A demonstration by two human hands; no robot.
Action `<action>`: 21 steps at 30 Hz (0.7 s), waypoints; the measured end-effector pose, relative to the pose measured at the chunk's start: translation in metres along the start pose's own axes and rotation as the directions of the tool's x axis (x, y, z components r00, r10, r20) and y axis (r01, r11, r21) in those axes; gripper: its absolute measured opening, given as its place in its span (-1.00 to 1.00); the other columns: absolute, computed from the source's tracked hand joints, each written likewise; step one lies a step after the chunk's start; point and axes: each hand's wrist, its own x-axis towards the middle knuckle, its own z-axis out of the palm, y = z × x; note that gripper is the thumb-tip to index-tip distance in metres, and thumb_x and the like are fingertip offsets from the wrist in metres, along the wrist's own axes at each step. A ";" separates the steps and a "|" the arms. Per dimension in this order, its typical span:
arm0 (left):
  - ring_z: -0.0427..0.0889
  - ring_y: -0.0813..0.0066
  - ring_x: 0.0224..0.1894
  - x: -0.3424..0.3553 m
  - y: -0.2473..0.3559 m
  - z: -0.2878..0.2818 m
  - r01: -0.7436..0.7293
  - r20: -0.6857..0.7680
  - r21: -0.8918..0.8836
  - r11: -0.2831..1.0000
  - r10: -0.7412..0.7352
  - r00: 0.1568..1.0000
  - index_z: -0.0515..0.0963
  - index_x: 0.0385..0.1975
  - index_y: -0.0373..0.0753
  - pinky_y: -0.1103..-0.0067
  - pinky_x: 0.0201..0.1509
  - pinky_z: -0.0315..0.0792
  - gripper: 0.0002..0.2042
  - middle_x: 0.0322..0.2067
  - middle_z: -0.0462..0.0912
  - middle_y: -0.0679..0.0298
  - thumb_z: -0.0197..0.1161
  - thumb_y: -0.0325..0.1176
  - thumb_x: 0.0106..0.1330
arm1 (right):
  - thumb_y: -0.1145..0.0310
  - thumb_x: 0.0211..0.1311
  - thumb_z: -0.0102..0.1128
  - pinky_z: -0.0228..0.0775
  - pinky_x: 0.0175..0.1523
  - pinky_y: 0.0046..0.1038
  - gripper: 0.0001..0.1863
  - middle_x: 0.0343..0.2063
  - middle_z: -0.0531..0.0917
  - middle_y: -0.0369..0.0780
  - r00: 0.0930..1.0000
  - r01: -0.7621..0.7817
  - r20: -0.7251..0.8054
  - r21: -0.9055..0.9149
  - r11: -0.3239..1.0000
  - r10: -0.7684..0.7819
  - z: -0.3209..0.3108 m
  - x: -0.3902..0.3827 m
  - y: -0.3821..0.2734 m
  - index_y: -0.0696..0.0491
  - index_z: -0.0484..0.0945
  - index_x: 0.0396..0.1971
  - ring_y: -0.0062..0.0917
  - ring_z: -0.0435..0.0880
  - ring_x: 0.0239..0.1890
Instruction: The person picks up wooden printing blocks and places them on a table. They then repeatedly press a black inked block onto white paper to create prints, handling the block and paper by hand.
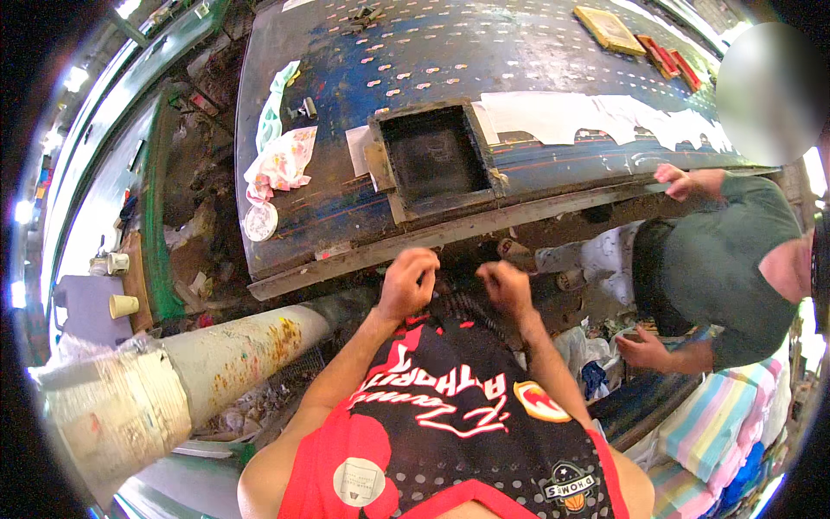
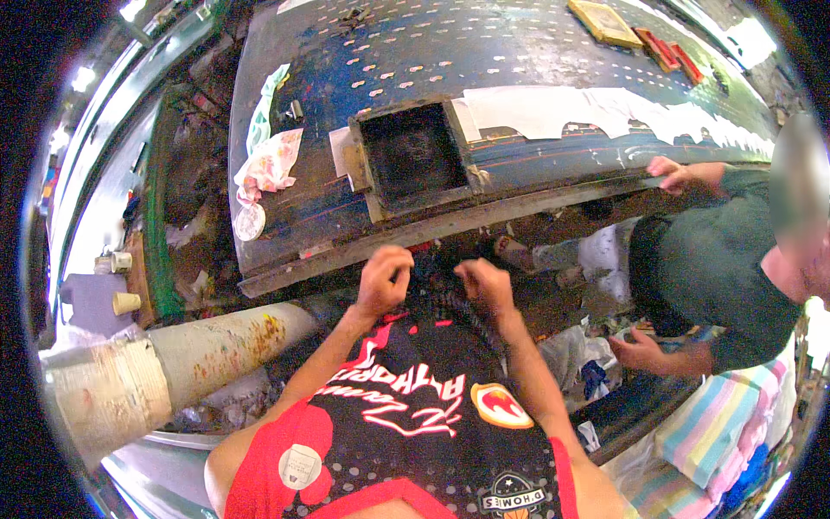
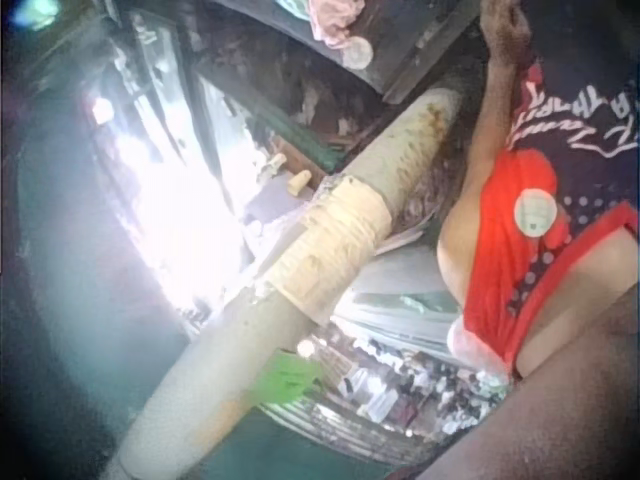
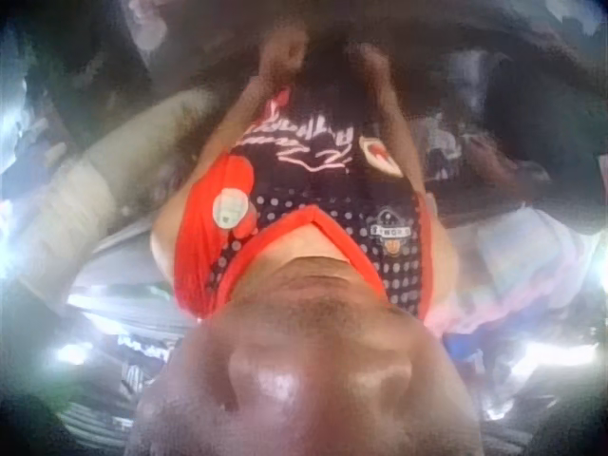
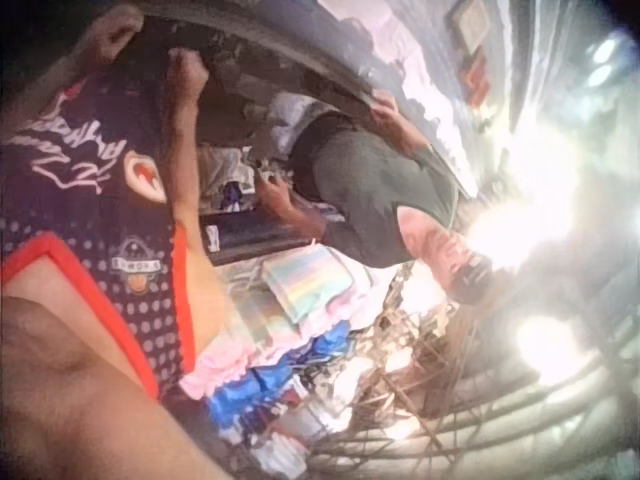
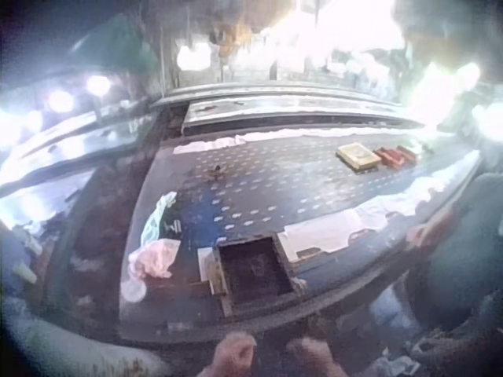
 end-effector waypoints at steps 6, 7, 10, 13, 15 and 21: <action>0.81 0.11 -0.15 -0.061 0.043 -0.014 -0.015 0.300 -0.170 0.985 0.066 0.952 0.65 -0.25 -0.25 0.36 -0.08 0.71 -0.84 -0.16 0.76 0.15 0.40 -0.61 0.21 | 0.37 0.40 0.44 0.57 -0.26 -0.29 -0.86 -0.38 0.76 -0.08 0.961 -0.275 0.020 0.030 0.961 0.274 0.019 -0.133 -0.058 0.14 0.74 -0.28 -0.20 0.77 -0.37; 0.81 0.11 -0.14 -0.070 0.049 -0.017 -0.024 0.323 -0.187 0.982 0.084 0.943 0.65 -0.25 -0.25 0.36 -0.07 0.71 -0.84 -0.15 0.76 0.15 0.40 -0.61 0.21 | 0.36 0.41 0.43 0.58 -0.25 -0.28 -0.85 -0.37 0.76 -0.08 0.947 -0.322 0.018 0.019 0.946 0.322 0.025 -0.152 -0.061 0.14 0.74 -0.28 -0.20 0.78 -0.36; 0.82 0.09 -0.15 -0.087 0.071 -0.025 0.038 0.336 -0.198 0.980 0.031 0.941 0.68 -0.17 -0.26 0.35 -0.07 0.70 -0.86 -0.18 0.79 0.12 0.39 -0.57 0.32 | 0.34 0.42 0.42 0.59 -0.21 -0.27 -0.82 -0.34 0.78 -0.07 0.920 -0.392 -0.009 0.010 0.920 0.392 0.036 -0.191 -0.080 0.16 0.75 -0.27 -0.19 0.79 -0.33; 0.82 0.07 -0.18 -0.108 0.089 -0.033 0.166 0.352 -0.210 0.963 -0.084 0.932 0.70 -0.08 -0.28 0.35 -0.09 0.70 -0.85 -0.22 0.81 0.07 0.40 -0.49 0.41 | 0.24 0.45 0.39 0.61 -0.13 -0.25 -0.76 -0.28 0.80 -0.05 0.869 -0.494 0.034 0.005 0.869 0.494 0.036 -0.211 -0.103 0.15 0.76 -0.22 -0.15 0.81 -0.24; 0.82 0.07 -0.20 -0.111 0.102 -0.041 0.211 0.341 -0.244 0.947 -0.120 0.932 0.70 -0.08 -0.28 0.35 -0.12 0.70 -0.85 -0.21 0.81 0.06 0.41 -0.46 0.41 | 0.21 0.46 0.37 0.62 -0.11 -0.24 -0.73 -0.25 0.81 -0.04 0.840 -0.541 0.032 -0.008 0.841 0.541 0.045 -0.222 -0.110 0.14 0.77 -0.20 -0.14 0.82 -0.20; 0.79 0.10 -0.36 -0.139 0.121 -0.082 0.274 0.408 -0.164 0.948 -0.187 0.894 0.72 -0.21 -0.29 0.37 -0.27 0.63 -0.77 -0.38 0.77 0.05 0.29 -0.25 0.56 | 0.13 0.47 0.30 0.61 -0.02 -0.10 -0.69 -0.18 0.80 -0.03 0.816 -0.411 0.373 -0.163 0.897 0.441 0.060 -0.214 -0.128 0.09 0.76 -0.12 -0.05 0.80 -0.12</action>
